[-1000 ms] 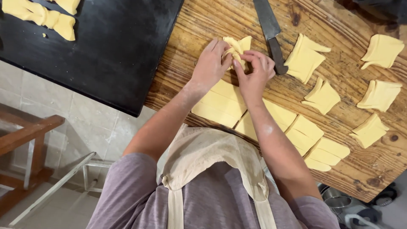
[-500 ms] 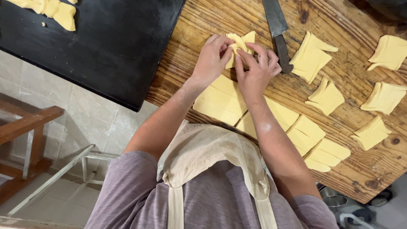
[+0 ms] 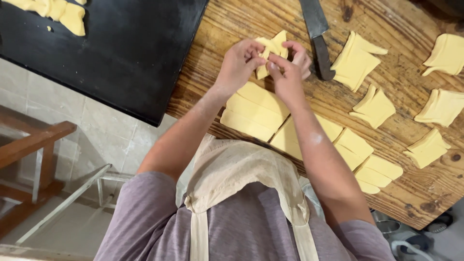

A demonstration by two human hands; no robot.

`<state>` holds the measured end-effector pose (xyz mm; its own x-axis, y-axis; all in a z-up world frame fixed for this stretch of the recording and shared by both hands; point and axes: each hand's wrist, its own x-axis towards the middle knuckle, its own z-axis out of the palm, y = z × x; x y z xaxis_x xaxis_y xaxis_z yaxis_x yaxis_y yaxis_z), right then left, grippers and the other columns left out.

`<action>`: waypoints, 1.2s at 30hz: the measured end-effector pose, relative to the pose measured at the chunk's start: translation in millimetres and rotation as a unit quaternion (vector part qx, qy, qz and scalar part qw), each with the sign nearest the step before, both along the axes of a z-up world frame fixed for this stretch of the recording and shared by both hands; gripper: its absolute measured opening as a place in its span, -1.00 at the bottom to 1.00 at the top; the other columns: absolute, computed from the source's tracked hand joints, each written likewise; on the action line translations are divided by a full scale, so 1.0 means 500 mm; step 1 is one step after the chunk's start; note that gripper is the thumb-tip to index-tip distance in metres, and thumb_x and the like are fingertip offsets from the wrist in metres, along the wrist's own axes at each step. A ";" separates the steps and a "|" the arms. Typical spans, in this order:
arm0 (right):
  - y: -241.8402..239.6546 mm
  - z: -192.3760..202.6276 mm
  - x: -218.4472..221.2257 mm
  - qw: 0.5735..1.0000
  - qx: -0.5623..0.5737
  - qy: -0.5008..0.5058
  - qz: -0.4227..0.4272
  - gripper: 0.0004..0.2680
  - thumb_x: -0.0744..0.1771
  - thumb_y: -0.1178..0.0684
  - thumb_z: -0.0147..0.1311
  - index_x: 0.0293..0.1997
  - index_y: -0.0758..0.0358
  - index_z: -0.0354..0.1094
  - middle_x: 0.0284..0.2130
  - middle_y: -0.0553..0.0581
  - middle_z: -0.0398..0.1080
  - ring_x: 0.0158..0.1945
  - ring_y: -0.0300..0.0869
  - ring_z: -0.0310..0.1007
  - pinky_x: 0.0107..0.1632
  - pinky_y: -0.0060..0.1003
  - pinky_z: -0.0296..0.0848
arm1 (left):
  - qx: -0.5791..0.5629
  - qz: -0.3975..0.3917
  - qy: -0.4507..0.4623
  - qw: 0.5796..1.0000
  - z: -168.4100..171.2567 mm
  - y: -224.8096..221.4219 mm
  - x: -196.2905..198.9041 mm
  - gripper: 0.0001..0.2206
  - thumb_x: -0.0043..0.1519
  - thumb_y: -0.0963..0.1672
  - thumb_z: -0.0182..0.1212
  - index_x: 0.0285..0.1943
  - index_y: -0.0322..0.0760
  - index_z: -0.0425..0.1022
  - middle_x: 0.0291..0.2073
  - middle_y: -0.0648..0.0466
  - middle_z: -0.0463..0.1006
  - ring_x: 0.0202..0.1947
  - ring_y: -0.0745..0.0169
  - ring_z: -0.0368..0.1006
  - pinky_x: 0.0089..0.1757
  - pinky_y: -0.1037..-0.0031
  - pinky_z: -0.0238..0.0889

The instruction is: Cutting dough into squares and folding them into star-shaped pastries before placing them on a baking sheet.

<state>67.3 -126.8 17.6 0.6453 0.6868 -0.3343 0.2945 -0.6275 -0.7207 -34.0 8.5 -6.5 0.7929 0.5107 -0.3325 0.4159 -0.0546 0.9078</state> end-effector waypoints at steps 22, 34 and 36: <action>0.010 0.033 0.060 0.936 -0.012 -0.264 0.234 -0.54 0.44 -0.21 -0.05 0.48 0.18 0.05 0.34 0.14 0.21 0.32 0.05 0.14 0.23 0.04 0.14 | 0.594 -0.233 -0.050 0.768 -0.015 -0.020 -0.109 -0.60 0.43 0.08 0.10 0.37 -0.04 0.49 0.37 0.26 0.38 0.20 0.08 0.36 0.11 0.00 0.28; 0.077 0.043 0.136 0.948 -0.075 -0.093 0.294 -0.80 0.41 -0.12 0.03 0.07 0.10 0.31 0.08 0.09 0.38 0.23 0.03 0.19 0.24 0.08 0.10 | 0.265 -0.049 -0.126 0.955 0.078 -0.018 -0.168 -0.72 0.32 -0.30 0.05 0.13 -0.21 0.53 -0.28 0.03 0.40 -0.22 0.00 0.29 -0.09 0.25 0.11; 0.103 0.040 0.155 0.983 0.047 -0.084 0.159 -0.91 0.39 -0.01 0.13 -0.17 0.09 0.32 -0.22 0.03 0.45 -0.09 -0.08 0.39 -0.12 -0.18 0.34 | 0.208 -0.047 -0.113 0.970 0.084 -0.022 -0.176 -0.76 0.38 -0.29 0.00 0.15 -0.28 0.50 -0.20 0.05 0.49 -0.22 0.08 0.26 -0.08 0.31 0.12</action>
